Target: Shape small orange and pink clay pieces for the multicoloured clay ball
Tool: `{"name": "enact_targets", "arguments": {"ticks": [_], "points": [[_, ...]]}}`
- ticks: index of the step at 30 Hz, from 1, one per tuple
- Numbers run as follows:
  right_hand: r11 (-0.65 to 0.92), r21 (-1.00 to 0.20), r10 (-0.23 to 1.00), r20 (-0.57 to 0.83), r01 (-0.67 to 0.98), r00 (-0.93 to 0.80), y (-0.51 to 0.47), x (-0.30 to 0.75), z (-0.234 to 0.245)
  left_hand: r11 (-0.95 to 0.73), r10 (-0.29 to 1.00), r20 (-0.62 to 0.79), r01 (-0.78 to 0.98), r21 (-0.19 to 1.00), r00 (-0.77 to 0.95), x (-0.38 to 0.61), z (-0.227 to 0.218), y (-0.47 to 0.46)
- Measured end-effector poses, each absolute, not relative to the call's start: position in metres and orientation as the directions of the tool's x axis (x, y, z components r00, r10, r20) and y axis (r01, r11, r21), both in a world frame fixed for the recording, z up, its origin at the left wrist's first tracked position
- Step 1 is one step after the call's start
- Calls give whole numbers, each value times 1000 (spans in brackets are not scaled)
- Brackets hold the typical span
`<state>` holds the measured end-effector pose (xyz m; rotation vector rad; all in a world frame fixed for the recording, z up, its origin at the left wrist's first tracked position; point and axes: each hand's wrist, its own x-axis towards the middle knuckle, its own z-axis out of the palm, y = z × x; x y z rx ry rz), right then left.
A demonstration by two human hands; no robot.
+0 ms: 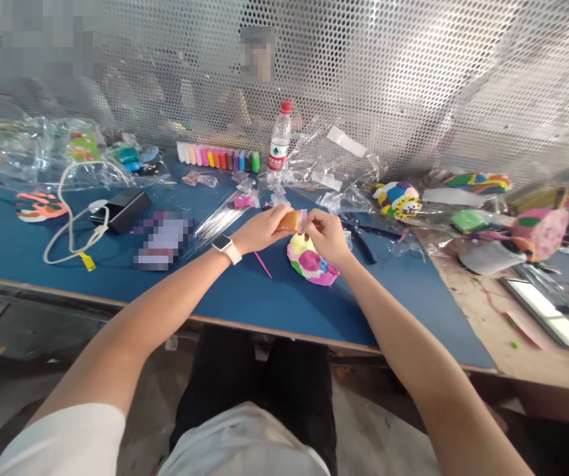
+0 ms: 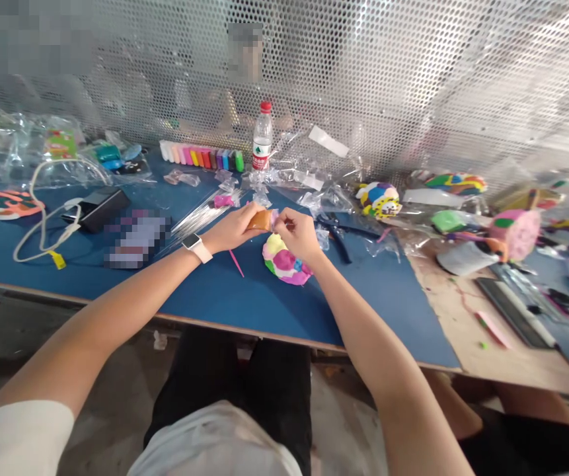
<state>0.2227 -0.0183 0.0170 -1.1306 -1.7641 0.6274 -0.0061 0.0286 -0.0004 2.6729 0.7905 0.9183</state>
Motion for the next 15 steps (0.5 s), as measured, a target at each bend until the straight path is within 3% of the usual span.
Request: {"name": "enact_targets", "arguments": {"ticks": [4, 10, 15], "points": [[476, -682, 864, 479, 556, -152, -14, 230, 12, -814, 579, 468, 441, 378, 667, -7, -4, 32], [654, -556, 712, 682, 513, -170, -17, 233, 8, -758, 641, 458, 412, 505, 616, -8, 0, 30], [753, -444, 622, 721, 486, -305, -24, 236, 14, -710, 634, 437, 257, 655, 638, -7, 7, 27]]}}
